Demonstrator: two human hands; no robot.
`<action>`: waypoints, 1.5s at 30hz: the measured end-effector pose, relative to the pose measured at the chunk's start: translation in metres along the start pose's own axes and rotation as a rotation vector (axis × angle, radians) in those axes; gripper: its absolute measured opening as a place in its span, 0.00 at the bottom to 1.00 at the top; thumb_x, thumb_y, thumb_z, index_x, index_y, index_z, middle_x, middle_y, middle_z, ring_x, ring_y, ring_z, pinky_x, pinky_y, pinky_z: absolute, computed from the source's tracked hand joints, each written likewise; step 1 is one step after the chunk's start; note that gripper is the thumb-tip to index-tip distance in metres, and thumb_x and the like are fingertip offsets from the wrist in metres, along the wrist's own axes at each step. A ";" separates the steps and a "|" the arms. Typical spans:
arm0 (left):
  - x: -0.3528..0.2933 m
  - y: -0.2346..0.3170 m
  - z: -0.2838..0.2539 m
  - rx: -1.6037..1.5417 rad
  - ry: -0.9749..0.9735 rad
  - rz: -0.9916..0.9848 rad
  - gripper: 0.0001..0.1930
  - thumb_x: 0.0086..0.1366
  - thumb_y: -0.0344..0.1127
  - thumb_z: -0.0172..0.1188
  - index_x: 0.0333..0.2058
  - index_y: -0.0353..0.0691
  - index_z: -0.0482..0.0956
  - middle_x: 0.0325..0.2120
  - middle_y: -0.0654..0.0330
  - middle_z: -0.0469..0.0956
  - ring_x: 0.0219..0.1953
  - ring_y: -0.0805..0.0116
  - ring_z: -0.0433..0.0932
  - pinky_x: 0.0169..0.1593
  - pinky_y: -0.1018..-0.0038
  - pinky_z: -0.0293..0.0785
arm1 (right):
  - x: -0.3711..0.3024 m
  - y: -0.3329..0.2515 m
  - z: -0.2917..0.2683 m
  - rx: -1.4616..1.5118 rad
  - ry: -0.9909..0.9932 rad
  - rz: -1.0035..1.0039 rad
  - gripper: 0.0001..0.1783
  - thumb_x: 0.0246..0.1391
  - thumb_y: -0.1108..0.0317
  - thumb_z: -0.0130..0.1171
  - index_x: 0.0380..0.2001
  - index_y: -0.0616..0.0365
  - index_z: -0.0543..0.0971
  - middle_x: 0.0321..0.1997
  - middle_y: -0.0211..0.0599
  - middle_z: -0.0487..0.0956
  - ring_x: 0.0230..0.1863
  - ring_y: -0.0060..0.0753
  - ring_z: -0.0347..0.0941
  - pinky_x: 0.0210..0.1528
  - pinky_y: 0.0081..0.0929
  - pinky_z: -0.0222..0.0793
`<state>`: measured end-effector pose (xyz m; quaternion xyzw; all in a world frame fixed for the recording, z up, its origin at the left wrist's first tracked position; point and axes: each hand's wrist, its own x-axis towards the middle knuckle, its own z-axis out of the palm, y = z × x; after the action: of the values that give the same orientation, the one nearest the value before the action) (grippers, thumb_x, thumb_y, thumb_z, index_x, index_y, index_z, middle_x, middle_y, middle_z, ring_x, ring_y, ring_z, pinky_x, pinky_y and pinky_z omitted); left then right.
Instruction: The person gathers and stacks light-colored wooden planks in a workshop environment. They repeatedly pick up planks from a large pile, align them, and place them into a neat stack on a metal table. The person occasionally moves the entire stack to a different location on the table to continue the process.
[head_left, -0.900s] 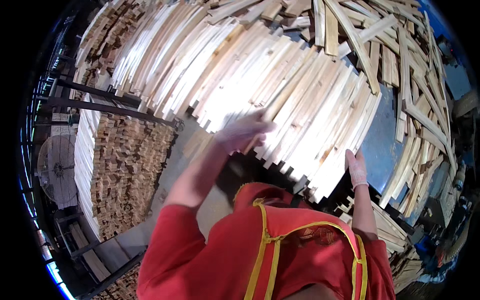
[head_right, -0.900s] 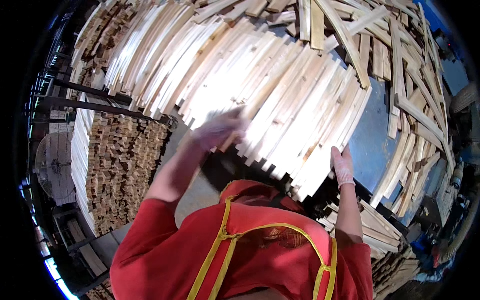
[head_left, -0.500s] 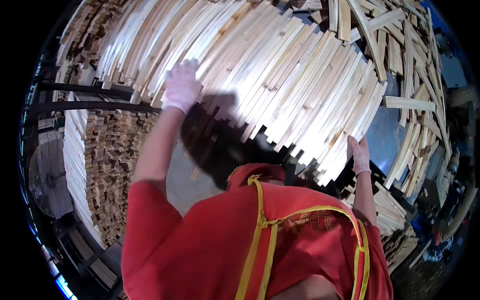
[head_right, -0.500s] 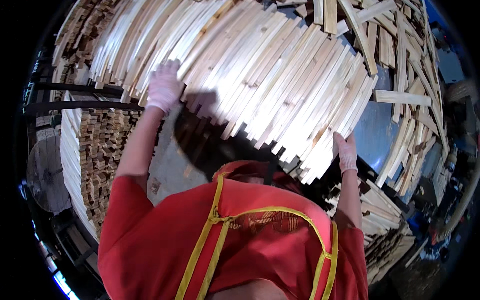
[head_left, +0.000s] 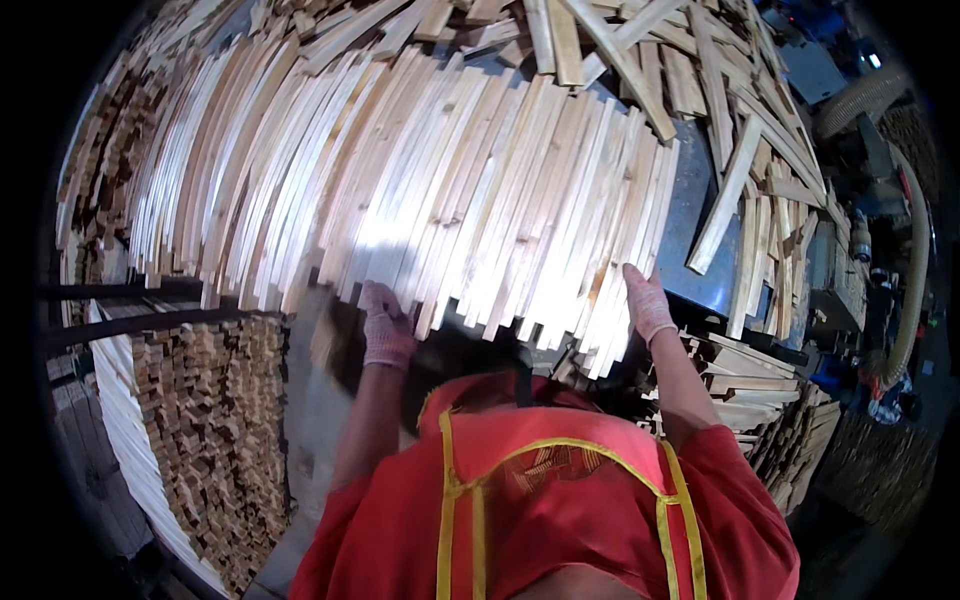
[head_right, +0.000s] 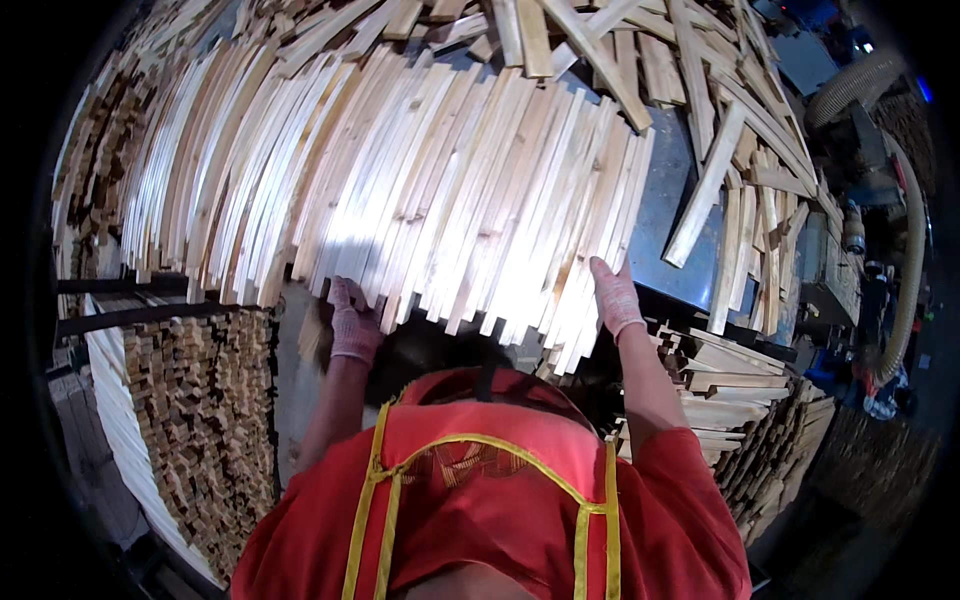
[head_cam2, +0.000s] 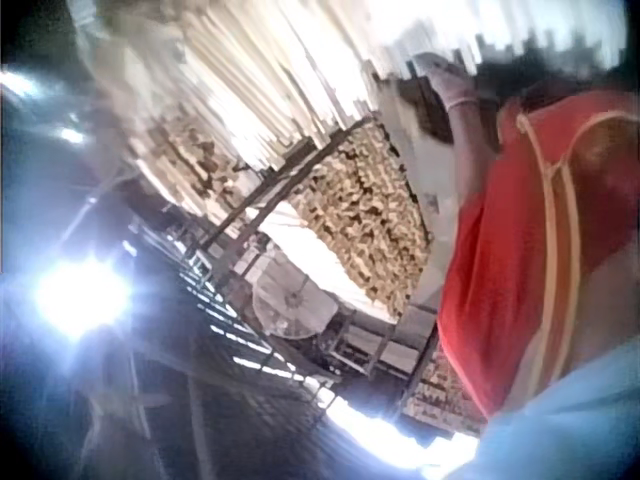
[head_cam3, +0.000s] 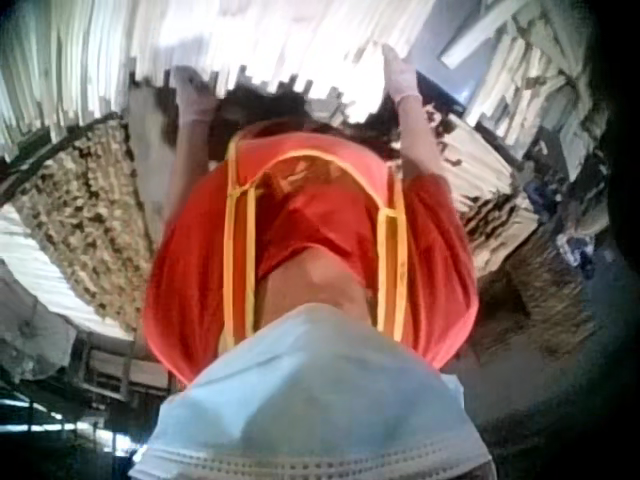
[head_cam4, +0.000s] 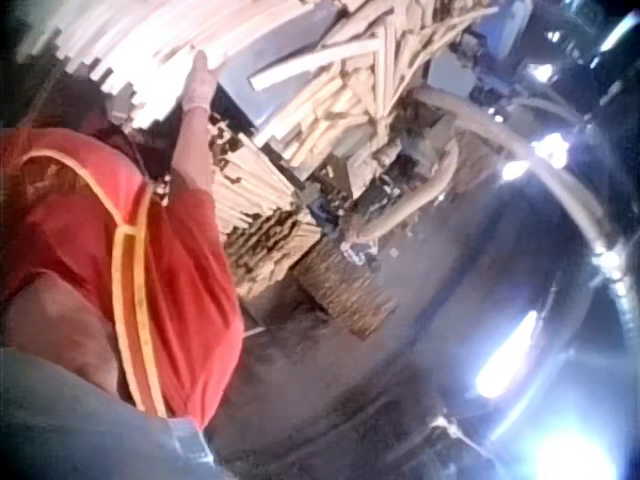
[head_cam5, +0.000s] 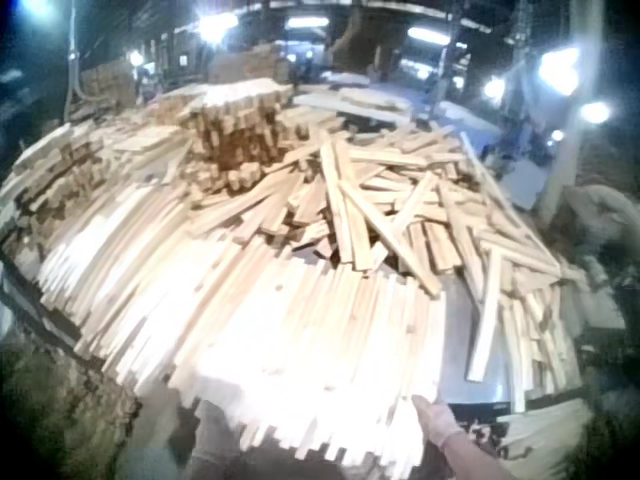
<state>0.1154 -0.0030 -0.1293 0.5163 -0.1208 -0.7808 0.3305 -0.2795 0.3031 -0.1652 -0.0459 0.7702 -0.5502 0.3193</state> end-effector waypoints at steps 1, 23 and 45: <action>0.012 -0.015 -0.004 -0.006 0.073 0.083 0.20 0.76 0.61 0.62 0.38 0.52 0.80 0.34 0.73 0.80 0.42 0.73 0.78 0.51 0.68 0.78 | -0.006 -0.015 0.009 0.056 0.036 0.054 0.48 0.70 0.63 0.66 0.82 0.58 0.50 0.70 0.49 0.76 0.67 0.44 0.73 0.72 0.36 0.67; -0.073 0.020 0.101 1.221 -0.418 0.144 0.41 0.64 0.34 0.77 0.73 0.42 0.68 0.58 0.48 0.84 0.61 0.56 0.82 0.62 0.62 0.80 | -0.085 0.010 -0.077 0.149 -0.238 0.134 0.43 0.67 0.66 0.65 0.80 0.58 0.58 0.71 0.44 0.75 0.66 0.42 0.75 0.69 0.39 0.74; -0.200 0.032 -0.088 0.777 -0.433 0.328 0.68 0.54 0.26 0.81 0.83 0.46 0.38 0.64 0.53 0.78 0.60 0.67 0.79 0.66 0.66 0.78 | -0.128 0.063 -0.108 -0.172 -0.353 0.019 0.33 0.67 0.43 0.59 0.61 0.60 0.78 0.48 0.48 0.85 0.40 0.53 0.82 0.42 0.57 0.81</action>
<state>0.2555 0.1143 -0.0052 0.4011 -0.5499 -0.7051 0.1991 -0.2192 0.4700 -0.1440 -0.1617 0.7467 -0.4629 0.4495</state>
